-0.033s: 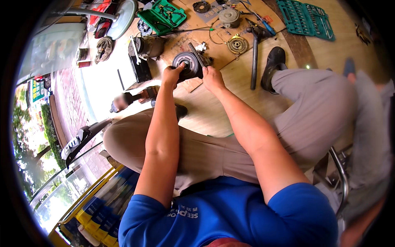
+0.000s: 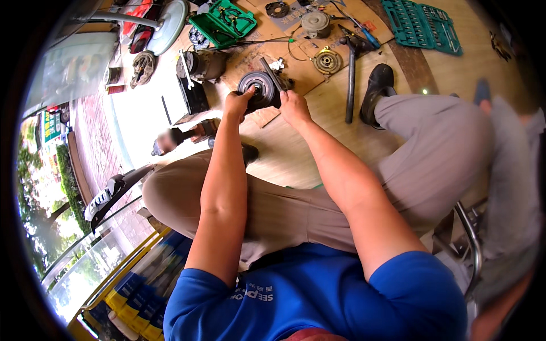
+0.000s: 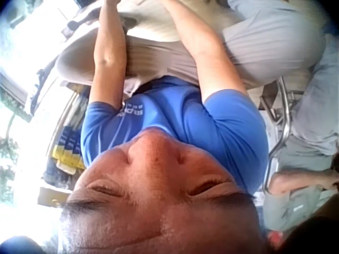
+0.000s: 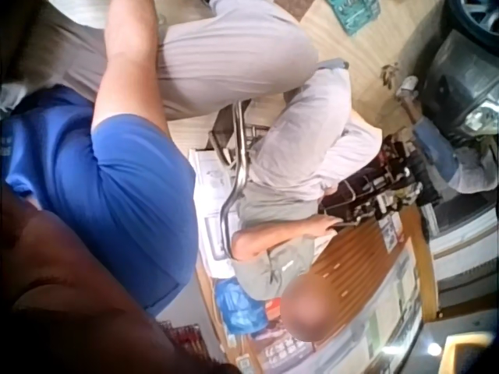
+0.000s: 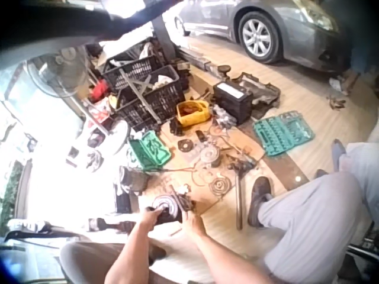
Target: The person disassembles an AC compressor by using an impact wrench to remove the central bolt, pulling off the pulley and clutch components, and using pliers to handle wires while sitting on the floor.
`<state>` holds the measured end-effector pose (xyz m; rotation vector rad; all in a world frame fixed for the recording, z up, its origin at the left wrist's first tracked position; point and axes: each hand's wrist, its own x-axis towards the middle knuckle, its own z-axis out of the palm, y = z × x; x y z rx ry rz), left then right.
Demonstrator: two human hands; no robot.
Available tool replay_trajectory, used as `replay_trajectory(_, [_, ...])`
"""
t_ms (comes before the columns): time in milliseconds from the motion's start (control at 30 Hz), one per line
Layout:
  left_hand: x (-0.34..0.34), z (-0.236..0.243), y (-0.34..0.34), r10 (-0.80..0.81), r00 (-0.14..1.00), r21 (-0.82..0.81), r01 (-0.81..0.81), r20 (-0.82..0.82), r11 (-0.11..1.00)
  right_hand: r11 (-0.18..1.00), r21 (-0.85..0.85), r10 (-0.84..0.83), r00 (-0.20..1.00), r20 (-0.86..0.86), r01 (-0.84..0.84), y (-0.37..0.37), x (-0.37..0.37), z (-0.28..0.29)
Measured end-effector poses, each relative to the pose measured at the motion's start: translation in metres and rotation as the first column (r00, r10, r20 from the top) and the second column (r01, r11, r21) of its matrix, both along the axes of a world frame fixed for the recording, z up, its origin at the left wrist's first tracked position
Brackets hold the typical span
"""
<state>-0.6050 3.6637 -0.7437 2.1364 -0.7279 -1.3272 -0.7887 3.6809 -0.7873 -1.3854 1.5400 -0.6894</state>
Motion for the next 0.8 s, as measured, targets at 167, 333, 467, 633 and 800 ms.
replay_trajectory(167, [0.017,-0.017,0.006,0.112,0.987,-0.065,-0.12,-0.118,0.991,0.998,-0.058,0.031,1.0,0.006,-0.03,0.002,0.008,0.015])
replay_trajectory(333, [-0.011,0.015,0.001,-0.018,0.995,0.067,0.012,0.096,0.998,0.995,0.059,-0.085,0.996,0.035,0.083,-0.002,0.001,0.007])
replay_trajectory(467, [-0.024,0.034,-0.001,0.052,0.999,0.096,-0.053,0.015,0.994,0.993,0.058,-0.097,0.995,-0.039,0.099,0.002,0.001,0.009])
replay_trajectory(633, [-0.008,0.012,-0.002,0.003,0.994,0.101,-0.014,0.108,0.995,1.0,-0.015,0.004,1.0,-0.007,-0.004,-0.003,-0.001,0.007])
replay_trajectory(800, [0.02,-0.029,0.0,0.073,0.994,0.081,-0.067,-0.079,0.995,0.997,-0.002,-0.081,0.996,0.034,0.081,-0.004,0.002,0.007])
